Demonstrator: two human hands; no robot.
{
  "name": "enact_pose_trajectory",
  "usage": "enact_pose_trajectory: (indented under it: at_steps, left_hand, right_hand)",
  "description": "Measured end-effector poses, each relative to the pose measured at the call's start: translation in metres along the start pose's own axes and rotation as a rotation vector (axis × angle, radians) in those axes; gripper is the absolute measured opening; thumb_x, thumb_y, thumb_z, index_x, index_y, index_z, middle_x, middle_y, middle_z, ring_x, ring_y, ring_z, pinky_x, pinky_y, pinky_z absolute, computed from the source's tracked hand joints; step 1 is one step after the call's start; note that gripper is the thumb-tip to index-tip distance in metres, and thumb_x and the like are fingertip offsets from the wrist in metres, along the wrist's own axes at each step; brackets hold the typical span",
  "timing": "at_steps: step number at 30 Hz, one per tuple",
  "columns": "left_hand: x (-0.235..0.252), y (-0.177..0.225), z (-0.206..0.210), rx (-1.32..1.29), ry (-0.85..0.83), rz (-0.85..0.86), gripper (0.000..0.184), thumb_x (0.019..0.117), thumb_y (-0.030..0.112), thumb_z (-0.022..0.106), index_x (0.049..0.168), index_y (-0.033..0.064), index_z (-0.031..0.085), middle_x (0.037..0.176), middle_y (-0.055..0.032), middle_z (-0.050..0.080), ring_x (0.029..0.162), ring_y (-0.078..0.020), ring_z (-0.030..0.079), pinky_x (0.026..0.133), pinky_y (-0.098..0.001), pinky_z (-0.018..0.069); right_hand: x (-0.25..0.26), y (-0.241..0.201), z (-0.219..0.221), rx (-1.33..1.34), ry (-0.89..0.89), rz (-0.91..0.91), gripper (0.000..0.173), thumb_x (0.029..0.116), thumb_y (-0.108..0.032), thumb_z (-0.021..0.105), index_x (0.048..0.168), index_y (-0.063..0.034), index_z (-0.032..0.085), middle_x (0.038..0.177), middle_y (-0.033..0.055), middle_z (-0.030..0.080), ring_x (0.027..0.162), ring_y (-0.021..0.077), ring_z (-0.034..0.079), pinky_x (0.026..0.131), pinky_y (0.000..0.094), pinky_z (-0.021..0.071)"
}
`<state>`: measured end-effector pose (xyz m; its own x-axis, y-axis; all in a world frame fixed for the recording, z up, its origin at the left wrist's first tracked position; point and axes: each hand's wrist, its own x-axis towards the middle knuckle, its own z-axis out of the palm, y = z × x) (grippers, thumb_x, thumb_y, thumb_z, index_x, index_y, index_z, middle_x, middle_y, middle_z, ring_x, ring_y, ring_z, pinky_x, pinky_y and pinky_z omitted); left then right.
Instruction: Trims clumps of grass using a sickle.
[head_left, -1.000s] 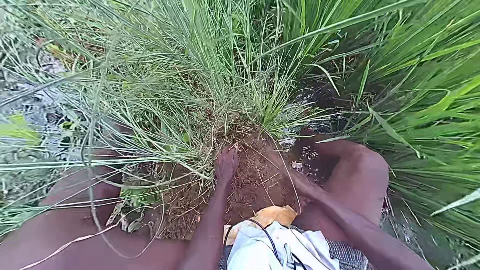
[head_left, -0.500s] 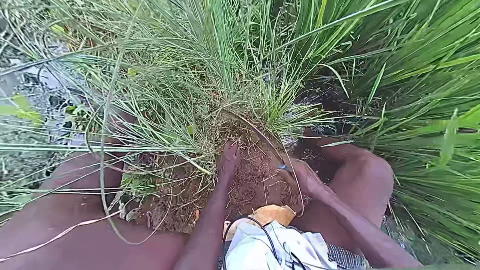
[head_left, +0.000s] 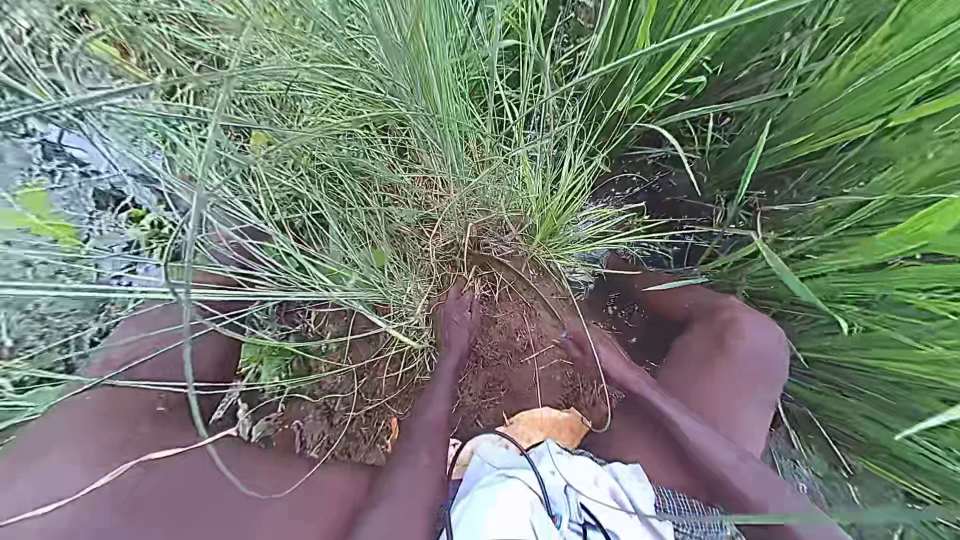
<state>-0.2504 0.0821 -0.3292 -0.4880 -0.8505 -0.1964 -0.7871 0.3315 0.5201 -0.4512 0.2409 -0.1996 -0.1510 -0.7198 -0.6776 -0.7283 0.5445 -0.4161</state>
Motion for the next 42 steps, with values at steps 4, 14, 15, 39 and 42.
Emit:
enact_pose_trajectory:
  at_steps: [4,14,15,39,42]
  left_hand:
    - [0.000,-0.001,0.004,-0.014,0.015,0.012,0.034,0.1035,0.023,0.051,0.114,0.0044,0.076,0.129,-0.0235,0.065,0.116,-0.0433,0.064,0.105,-0.0620,0.0442]
    - [-0.001,0.012,-0.010,-0.026,-0.070,-0.070,0.037,0.1069,0.023,0.048,0.131,0.0038,0.069,0.141,-0.0236,0.059,0.123,-0.0414,0.062,0.106,-0.0573,0.0464]
    - [-0.002,0.016,-0.014,-0.020,-0.116,-0.112,0.039,0.1085,0.024,0.045,0.135,0.0042,0.065,0.143,-0.0234,0.057,0.126,-0.0409,0.061,0.107,-0.0565,0.0458]
    - [-0.006,0.004,-0.006,-0.151,0.071,0.040,0.029,0.1031,0.010,0.052,0.117,-0.0032,0.074,0.135,-0.0242,0.063,0.120,-0.0420,0.064,0.106,-0.0571,0.0455]
    - [-0.004,0.010,-0.009,-0.149,0.049,0.041,0.030,0.1036,0.011,0.051,0.119,-0.0022,0.073,0.135,-0.0240,0.063,0.121,-0.0416,0.063,0.106,-0.0567,0.0464]
  right_hand:
    - [-0.025,-0.012,-0.012,0.115,0.333,-0.237,0.036,0.1033,-0.025,0.052,0.124,0.0038,0.060,0.083,0.0171,0.066,0.077,0.0321,0.067,0.073,0.0499,0.0542]
    - [0.018,0.022,0.011,-0.078,-0.080,0.072,0.044,0.1096,-0.031,0.044,0.142,-0.0027,0.047,0.111,0.0259,0.066,0.106,0.0439,0.065,0.092,0.0614,0.0492]
    - [0.019,0.016,0.004,-0.098,-0.088,0.076,0.042,0.1093,-0.031,0.044,0.142,-0.0047,0.048,0.110,0.0251,0.066,0.106,0.0436,0.066,0.091,0.0616,0.0492]
    - [0.014,0.013,0.007,-0.155,-0.060,0.122,0.042,0.1076,-0.032,0.047,0.139,-0.0050,0.050,0.112,0.0249,0.066,0.107,0.0432,0.066,0.091,0.0607,0.0503]
    - [0.004,0.010,0.001,-0.138,-0.005,0.091,0.042,0.1066,-0.030,0.049,0.140,-0.0041,0.051,0.108,0.0250,0.068,0.104,0.0432,0.067,0.091,0.0605,0.0499]
